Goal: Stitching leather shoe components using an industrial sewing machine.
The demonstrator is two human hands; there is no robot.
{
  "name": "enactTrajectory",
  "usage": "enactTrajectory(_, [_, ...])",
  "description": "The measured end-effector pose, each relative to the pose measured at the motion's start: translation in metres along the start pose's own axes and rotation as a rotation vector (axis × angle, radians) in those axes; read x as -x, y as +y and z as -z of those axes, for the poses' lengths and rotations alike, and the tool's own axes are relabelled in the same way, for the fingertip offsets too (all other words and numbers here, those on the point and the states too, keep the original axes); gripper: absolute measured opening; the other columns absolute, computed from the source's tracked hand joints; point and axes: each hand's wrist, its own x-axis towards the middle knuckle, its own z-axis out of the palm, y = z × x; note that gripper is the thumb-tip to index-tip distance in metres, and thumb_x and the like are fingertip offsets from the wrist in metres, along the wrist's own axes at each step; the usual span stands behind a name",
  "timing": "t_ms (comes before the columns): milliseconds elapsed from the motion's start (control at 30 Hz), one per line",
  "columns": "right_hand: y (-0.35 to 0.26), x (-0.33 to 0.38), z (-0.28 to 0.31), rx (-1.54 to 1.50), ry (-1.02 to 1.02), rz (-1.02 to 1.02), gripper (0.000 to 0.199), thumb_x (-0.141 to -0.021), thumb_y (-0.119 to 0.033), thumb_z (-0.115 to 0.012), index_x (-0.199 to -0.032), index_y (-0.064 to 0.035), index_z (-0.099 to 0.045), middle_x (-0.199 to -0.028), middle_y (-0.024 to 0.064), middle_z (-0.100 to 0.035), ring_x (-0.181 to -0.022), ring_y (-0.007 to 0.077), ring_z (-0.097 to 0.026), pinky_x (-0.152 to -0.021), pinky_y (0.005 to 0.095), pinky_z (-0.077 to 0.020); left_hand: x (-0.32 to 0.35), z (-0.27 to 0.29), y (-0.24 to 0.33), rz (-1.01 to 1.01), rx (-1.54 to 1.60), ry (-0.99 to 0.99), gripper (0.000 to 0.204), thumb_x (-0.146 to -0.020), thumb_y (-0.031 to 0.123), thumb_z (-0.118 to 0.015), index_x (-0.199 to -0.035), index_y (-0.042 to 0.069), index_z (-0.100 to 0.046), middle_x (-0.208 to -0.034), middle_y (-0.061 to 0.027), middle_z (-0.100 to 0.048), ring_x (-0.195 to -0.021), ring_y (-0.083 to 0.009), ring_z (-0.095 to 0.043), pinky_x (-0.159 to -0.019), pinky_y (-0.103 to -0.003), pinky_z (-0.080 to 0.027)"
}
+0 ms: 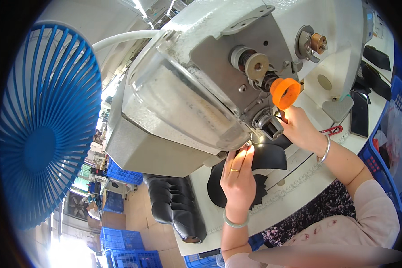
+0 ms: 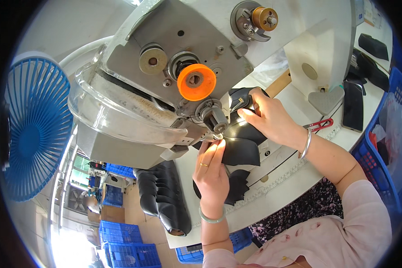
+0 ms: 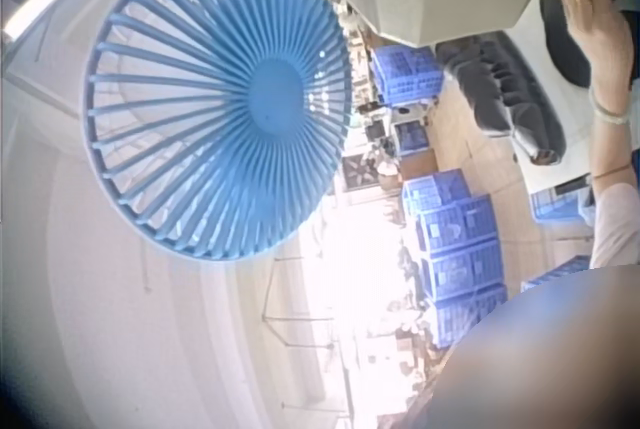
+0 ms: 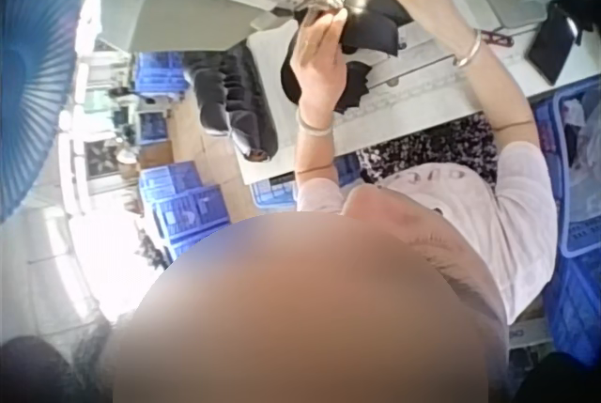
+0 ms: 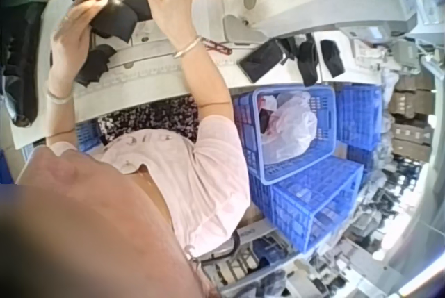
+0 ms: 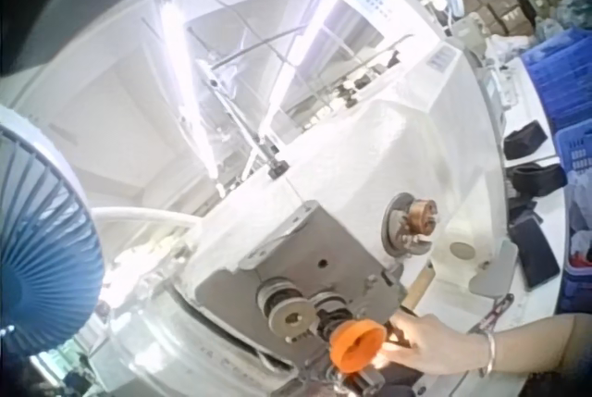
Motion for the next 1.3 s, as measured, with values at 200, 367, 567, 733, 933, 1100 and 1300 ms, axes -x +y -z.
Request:
enactTrajectory(200, [-0.004, 0.015, 0.009, -0.298, -0.146, -0.12, 0.028, -0.087, -0.021, -0.064, -0.081, 0.0023, -0.049, -0.057, 0.0024, -0.052, -0.051, 0.0058, -0.047, -0.047, 0.0209, -0.0379, 0.003, -0.016, 0.026, 0.031, -0.18, 0.115, 0.042, -0.065, -0.012, -0.051, -0.103, 0.0, -0.064, -0.105, -0.0108, -0.058, -0.096, -0.0305, -0.059, -0.081, -0.038, -0.051])
enactTrajectory(367, [0.007, 0.015, 0.014, -0.26, -0.251, 0.0, 0.031, -0.089, -0.024, -0.062, -0.074, 0.0023, -0.053, -0.057, 0.0015, -0.053, -0.051, 0.0063, -0.047, -0.046, 0.0228, -0.0376, 0.004, -0.002, 0.014, 0.26, 0.248, 0.053, 0.028, -0.077, -0.007, -0.057, -0.103, -0.003, -0.066, -0.102, -0.0129, -0.064, -0.095, -0.0254, -0.061, -0.083, -0.033, -0.05])
enactTrajectory(567, [-0.001, 0.016, 0.02, -0.128, -0.366, -0.008, 0.024, -0.09, -0.017, -0.059, -0.075, 0.0014, -0.056, -0.056, 0.0014, -0.053, -0.05, 0.0063, -0.048, -0.047, 0.0235, -0.0396, 0.006, 0.003, 0.005, 0.099, 0.191, 0.002, 0.041, -0.065, -0.014, -0.058, -0.103, -0.001, -0.067, -0.102, -0.0124, -0.063, -0.098, -0.0292, -0.063, -0.087, -0.034, -0.05])
enactTrajectory(733, [-0.008, 0.021, 0.017, -0.11, -0.318, 0.022, 0.031, -0.091, -0.021, -0.059, -0.071, 0.0014, -0.052, -0.052, 0.0025, -0.05, -0.046, 0.0079, -0.044, -0.044, 0.0258, -0.0357, 0.004, 0.006, 0.005, -0.013, 0.042, -0.026, 0.041, -0.066, -0.011, -0.059, -0.104, 0.002, -0.067, -0.104, -0.0088, -0.061, -0.101, -0.0284, -0.062, -0.087, -0.039, -0.05])
enactTrajectory(933, [-0.013, 0.028, 0.012, -0.086, -0.219, 0.073, 0.035, -0.091, -0.022, -0.059, -0.067, 0.0006, -0.049, -0.05, 0.0051, -0.049, -0.044, 0.0106, -0.045, -0.043, 0.0274, -0.0358, 0.003, 0.007, -0.004, -0.037, 0.062, -0.07, 0.039, -0.068, -0.01, -0.059, -0.104, 0.003, -0.066, -0.105, -0.0084, -0.06, -0.104, -0.0278, -0.062, -0.087, -0.043, -0.05])
enactTrajectory(1100, [-0.01, 0.032, 0.007, -0.052, -0.163, 0.121, 0.036, -0.092, -0.024, -0.059, -0.067, 0.0006, -0.05, -0.049, 0.0049, -0.051, -0.043, 0.0122, -0.046, -0.043, 0.0276, -0.037, 0.001, 0.007, -0.011, -0.065, 0.086, -0.059, 0.039, -0.068, -0.01, -0.058, -0.105, 0.001, -0.065, -0.105, -0.0094, -0.06, -0.104, -0.0293, -0.062, -0.088, -0.043, -0.05])
enactTrajectory(1300, [-0.01, 0.036, 0.007, -0.004, -0.223, -0.015, 0.034, -0.091, -0.028, -0.058, -0.075, 0.0018, -0.055, -0.055, 0.0091, -0.057, -0.049, 0.0155, -0.052, -0.049, 0.0289, -0.042, -0.001, 0.006, 0.003, -0.07, -0.116, -0.048, 0.04, -0.069, -0.01, -0.056, -0.106, 0.001, -0.065, -0.106, -0.0107, -0.059, -0.101, -0.0316, -0.06, -0.084, -0.037, -0.051])
